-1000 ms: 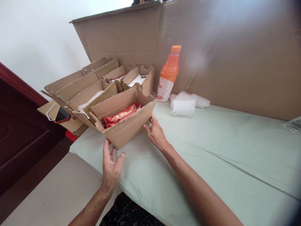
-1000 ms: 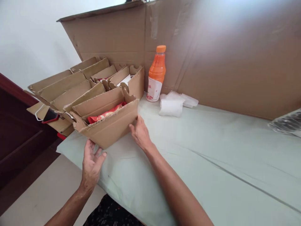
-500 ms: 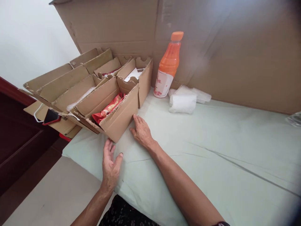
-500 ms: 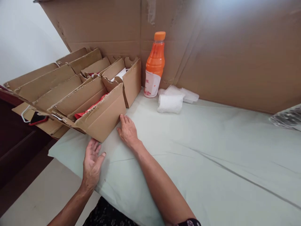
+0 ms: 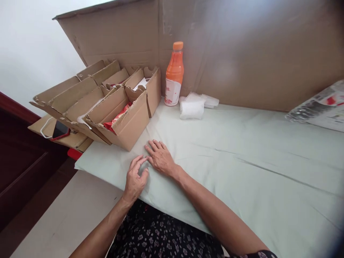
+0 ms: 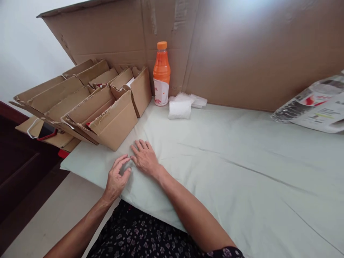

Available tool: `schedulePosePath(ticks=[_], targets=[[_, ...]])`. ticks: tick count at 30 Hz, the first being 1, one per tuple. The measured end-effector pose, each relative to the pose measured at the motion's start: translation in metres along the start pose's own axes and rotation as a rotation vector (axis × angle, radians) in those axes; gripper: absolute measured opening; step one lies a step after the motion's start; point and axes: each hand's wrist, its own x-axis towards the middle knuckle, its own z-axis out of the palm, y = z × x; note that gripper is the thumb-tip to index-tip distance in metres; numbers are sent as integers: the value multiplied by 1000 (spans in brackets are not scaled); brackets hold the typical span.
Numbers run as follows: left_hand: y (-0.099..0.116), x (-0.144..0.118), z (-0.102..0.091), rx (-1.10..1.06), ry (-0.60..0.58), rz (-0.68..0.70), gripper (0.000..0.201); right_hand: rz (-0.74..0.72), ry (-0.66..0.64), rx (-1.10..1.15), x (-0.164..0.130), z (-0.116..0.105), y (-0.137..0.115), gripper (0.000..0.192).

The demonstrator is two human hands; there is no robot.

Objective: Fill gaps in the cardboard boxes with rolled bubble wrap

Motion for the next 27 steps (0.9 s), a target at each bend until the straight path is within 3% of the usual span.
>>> schedulePosePath(ticks=[4,8,27], targets=[[-5,0,0,28,43,82,29,-49,-5,-24,-43,0,-17,53],[-8,1,0,37,79,124,27,-93,24,2,-63,1,-32,53],[-10,-17,0,301,23,194,39,-188,43,86,-66,-5,-36,46]])
